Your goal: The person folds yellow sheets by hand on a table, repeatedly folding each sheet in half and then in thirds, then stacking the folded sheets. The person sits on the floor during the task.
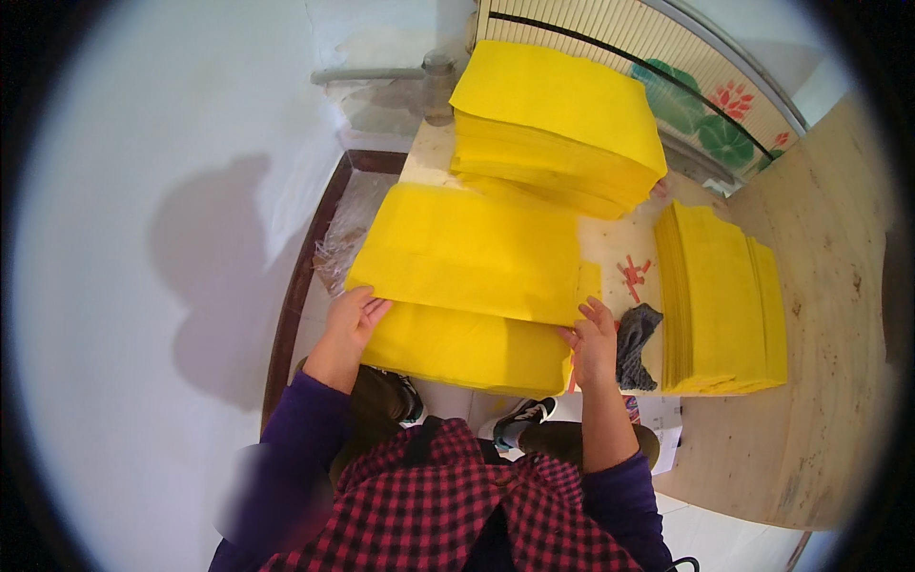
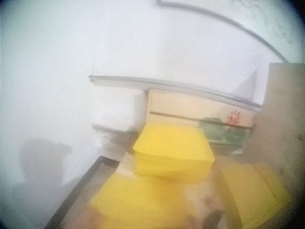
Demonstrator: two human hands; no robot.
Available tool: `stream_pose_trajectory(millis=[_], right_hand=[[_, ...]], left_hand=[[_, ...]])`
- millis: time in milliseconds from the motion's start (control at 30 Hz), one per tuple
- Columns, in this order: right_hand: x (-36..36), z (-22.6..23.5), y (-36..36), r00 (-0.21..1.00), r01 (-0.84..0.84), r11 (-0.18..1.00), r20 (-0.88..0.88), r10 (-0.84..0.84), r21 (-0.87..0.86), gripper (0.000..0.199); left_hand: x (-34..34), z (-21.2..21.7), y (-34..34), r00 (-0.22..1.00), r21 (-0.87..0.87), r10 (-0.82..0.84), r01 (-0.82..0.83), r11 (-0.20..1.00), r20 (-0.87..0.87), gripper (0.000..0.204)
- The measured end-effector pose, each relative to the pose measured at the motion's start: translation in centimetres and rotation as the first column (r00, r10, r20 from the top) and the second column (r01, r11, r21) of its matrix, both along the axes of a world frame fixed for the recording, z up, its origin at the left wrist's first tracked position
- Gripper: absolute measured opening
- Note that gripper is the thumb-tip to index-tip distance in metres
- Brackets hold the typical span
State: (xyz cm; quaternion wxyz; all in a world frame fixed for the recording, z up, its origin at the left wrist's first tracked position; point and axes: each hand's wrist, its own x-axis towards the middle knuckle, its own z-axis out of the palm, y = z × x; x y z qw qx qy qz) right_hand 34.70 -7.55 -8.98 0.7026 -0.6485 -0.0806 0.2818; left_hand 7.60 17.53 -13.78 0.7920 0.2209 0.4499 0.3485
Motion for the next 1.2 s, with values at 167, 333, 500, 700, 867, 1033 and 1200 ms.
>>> stream_pose_trajectory(millis=[167,333,500,700,867,1033,1200], right_hand=[[0.5,0.0,-0.1,0.994,0.008,0.998,-0.107,-0.014,-0.059,0.045],[1.8,1.1,-0.1,0.981,-0.145,0.972,-0.152,0.117,-0.184,0.048],[3.9,1.4,1.2,0.973,-0.222,0.925,-0.134,0.189,-0.308,0.052],[6.8,0.9,4.7,0.973,-0.229,0.908,-0.079,0.215,-0.351,0.051],[9.1,0.9,7.5,0.971,-0.226,0.876,-0.025,0.238,-0.426,0.049],[11.1,0.3,9.7,0.956,-0.277,0.897,-0.009,0.292,-0.344,0.039],[12.5,0.8,9.9,0.907,-0.388,0.855,0.025,0.421,-0.344,0.024]], left_hand=[[-1.2,0.4,0.4,0.993,-0.020,-0.108,0.109,0.994,0.039,0.031],[-3.0,2.4,2.4,0.978,-0.063,-0.207,0.210,0.976,0.038,0.036],[-2.4,3.7,6.0,0.893,-0.048,-0.443,0.440,0.897,-0.080,0.037],[2.1,4.4,10.3,0.813,0.025,-0.534,0.554,0.832,-0.229,0.035],[5.8,4.9,12.6,0.790,0.031,-0.545,0.575,0.817,-0.282,0.034],[7.9,4.9,14.8,0.718,0.114,-0.612,0.674,0.730,-0.331,0.036],[7.7,4.7,15.6,0.722,0.200,-0.613,0.684,0.702,-0.321,0.035]])
